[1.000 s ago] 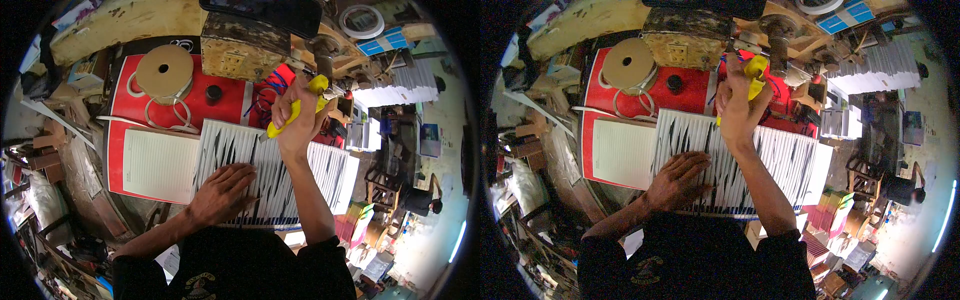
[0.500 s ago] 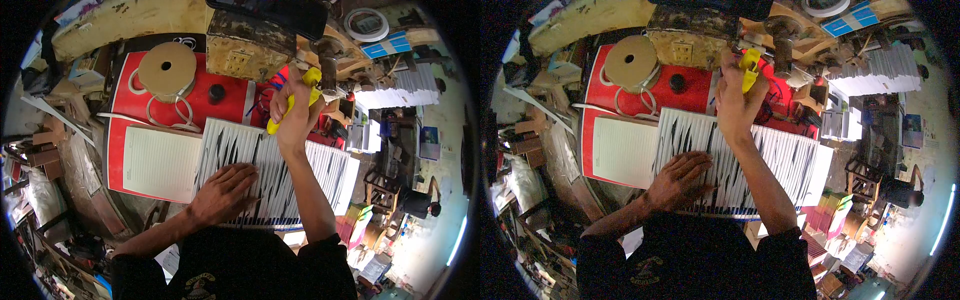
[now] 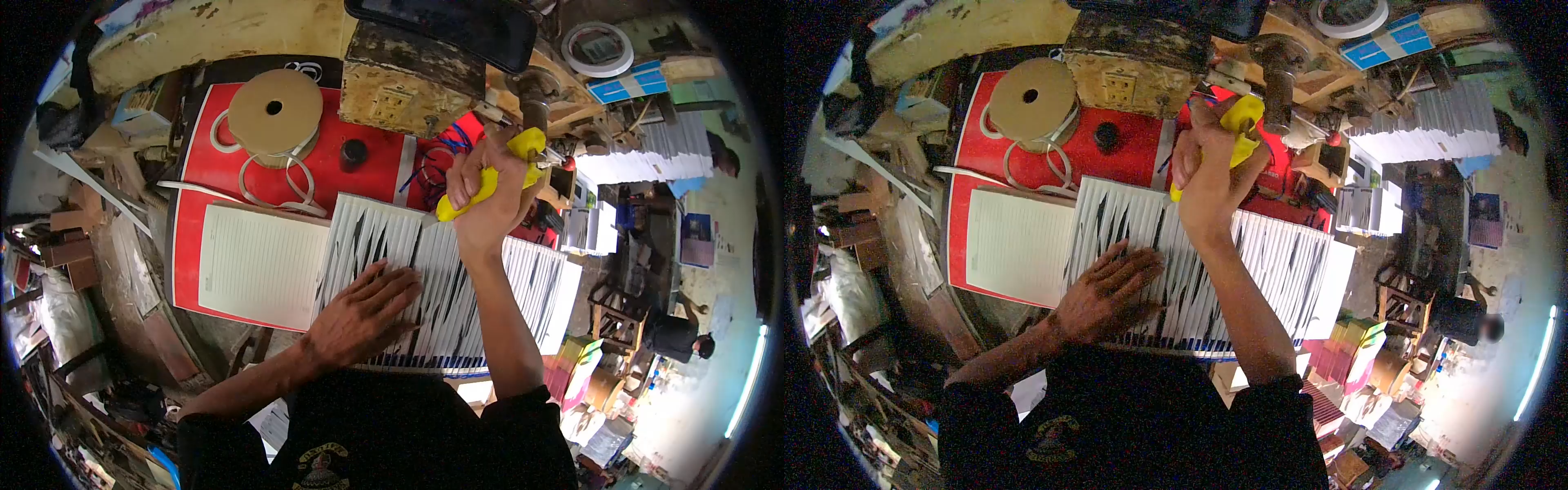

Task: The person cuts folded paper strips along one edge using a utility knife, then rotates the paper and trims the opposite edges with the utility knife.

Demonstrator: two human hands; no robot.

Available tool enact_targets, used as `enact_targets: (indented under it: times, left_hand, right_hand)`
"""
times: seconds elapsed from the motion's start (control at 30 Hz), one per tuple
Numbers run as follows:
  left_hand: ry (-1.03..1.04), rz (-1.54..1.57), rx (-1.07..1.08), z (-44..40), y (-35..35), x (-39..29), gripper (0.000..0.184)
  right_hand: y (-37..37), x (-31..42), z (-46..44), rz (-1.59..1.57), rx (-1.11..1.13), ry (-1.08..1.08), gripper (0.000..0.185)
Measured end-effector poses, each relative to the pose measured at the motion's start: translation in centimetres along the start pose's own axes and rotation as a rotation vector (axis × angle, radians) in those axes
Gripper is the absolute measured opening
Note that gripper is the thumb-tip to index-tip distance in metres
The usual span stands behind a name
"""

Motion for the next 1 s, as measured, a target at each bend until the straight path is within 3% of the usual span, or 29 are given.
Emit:
enact_targets:
  times: [0.67,0.83,0.9,0.93,1.0]
  left_hand:
    - [-0.02,0.059,-0.006,-0.2,-0.2,0.3,0.055]
    - [-0.016,0.069,-0.012,-0.1,-0.3,0.2,0.054]
    - [-0.015,0.064,0.002,-0.1,-0.3,0.2,0.054]
    - [-0.008,0.061,-0.001,-0.1,-0.3,0.1,0.054]
    - [-0.007,0.088,0.0,-0.1,-0.2,0.4,0.055]
  right_hand:
    - [-0.5,-2.2,0.1,-0.051,-0.1,0.126,0.029]
    - [0.6,-2.3,-0.1,0.12,-0.026,0.016,0.016]
    - [-0.6,-5.4,-0.6,0.116,-0.029,0.024,0.018]
    - [-0.3,-5.4,-0.6,0.306,-0.012,-0.098,0.017]
    - [-0.2,-5.6,-0.3,0.192,0.01,0.046,0.018]
Point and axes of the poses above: each hand's wrist, its own z-axis away from the middle knuckle, its own y-axis out of the palm, x = y × z, the point moved 5 cm from there along -z, towards the middle knuckle, and after that the axes turned 4 degrees about z, right-handed, at the moved point
